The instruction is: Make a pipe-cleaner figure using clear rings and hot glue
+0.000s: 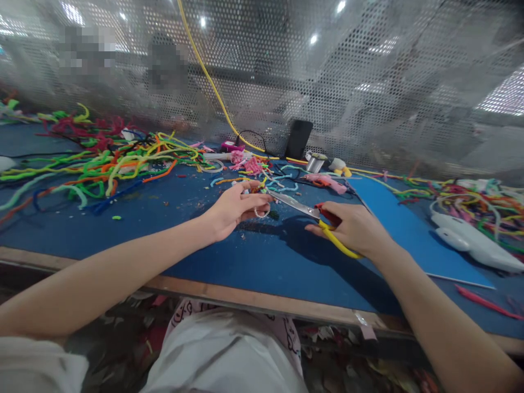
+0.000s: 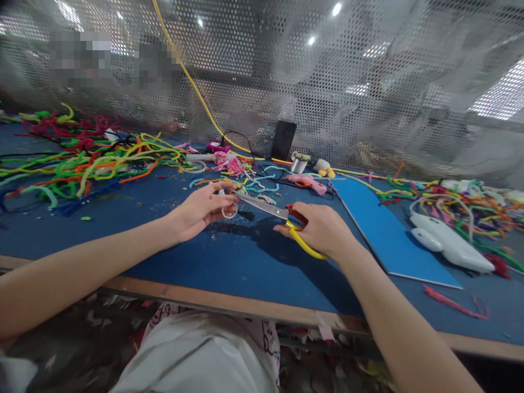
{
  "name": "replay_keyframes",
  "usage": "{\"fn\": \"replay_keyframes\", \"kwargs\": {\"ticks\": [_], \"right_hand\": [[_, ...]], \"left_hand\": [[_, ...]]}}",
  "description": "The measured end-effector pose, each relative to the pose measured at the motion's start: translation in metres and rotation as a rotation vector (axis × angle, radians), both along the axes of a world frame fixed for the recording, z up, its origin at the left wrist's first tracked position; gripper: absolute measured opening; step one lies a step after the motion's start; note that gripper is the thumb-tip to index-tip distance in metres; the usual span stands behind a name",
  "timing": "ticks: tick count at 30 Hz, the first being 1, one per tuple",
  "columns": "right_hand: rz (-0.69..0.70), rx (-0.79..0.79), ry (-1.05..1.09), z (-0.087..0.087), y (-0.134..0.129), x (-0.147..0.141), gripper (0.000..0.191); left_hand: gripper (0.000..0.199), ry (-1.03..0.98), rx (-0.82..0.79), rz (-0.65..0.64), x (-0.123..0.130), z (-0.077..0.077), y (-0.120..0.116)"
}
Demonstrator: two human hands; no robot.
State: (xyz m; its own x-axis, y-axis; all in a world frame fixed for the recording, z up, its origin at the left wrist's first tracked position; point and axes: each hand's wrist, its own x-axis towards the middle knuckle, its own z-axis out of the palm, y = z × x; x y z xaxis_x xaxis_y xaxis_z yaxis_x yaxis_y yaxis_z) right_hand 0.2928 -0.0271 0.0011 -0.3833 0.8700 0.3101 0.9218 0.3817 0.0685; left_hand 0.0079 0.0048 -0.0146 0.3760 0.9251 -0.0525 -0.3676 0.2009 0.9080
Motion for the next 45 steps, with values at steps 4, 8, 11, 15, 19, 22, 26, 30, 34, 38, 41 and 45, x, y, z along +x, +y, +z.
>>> {"fn": "replay_keyframes", "kwargs": {"ticks": [4, 8, 11, 15, 19, 22, 26, 30, 34, 38, 41, 45], "right_hand": [[0.018, 0.003, 0.005, 0.001, -0.002, 0.0, 0.048], [0.046, 0.005, 0.007, 0.0, -0.001, 0.004, 0.046], [0.06, 0.002, 0.004, -0.002, 0.0, 0.007, 0.046], [0.059, -0.011, -0.002, -0.002, 0.0, 0.007, 0.044], [0.064, -0.012, 0.002, -0.002, 0.0, 0.009, 0.042], [0.078, -0.001, 0.012, -0.003, 0.0, 0.01, 0.04], [0.091, 0.005, 0.007, -0.003, 0.0, 0.011, 0.041], [0.092, -0.032, -0.004, -0.001, 0.0, 0.013, 0.041], [0.095, -0.11, -0.018, 0.001, 0.001, 0.015, 0.042], [0.116, -0.231, -0.012, 0.005, -0.001, 0.015, 0.043], [0.064, -0.391, -0.005, 0.009, -0.005, 0.014, 0.047], [-0.009, -0.523, -0.021, 0.013, -0.009, 0.013, 0.053]], "left_hand": [[0.046, -0.034, 0.005, -0.025, 0.001, 0.002, -0.002], [0.046, -0.061, 0.008, -0.058, 0.001, 0.004, -0.004], [0.054, -0.06, 0.011, -0.101, 0.001, 0.007, -0.006], [0.06, -0.056, 0.013, -0.14, 0.0, 0.008, -0.008], [0.059, -0.061, 0.029, -0.151, -0.001, 0.007, -0.008], [0.056, -0.072, 0.042, -0.154, -0.001, 0.006, -0.008], [0.052, -0.067, 0.052, -0.167, 0.0, 0.005, -0.007], [0.05, -0.054, 0.044, -0.16, 0.0, 0.006, -0.007], [0.047, 0.016, 0.002, -0.145, 0.001, 0.005, -0.007], [0.045, 0.122, -0.071, -0.146, 0.003, 0.004, -0.008], [0.045, 0.199, -0.145, -0.143, 0.004, 0.004, -0.009], [0.045, 0.245, -0.154, -0.141, 0.004, 0.003, -0.01]]}}
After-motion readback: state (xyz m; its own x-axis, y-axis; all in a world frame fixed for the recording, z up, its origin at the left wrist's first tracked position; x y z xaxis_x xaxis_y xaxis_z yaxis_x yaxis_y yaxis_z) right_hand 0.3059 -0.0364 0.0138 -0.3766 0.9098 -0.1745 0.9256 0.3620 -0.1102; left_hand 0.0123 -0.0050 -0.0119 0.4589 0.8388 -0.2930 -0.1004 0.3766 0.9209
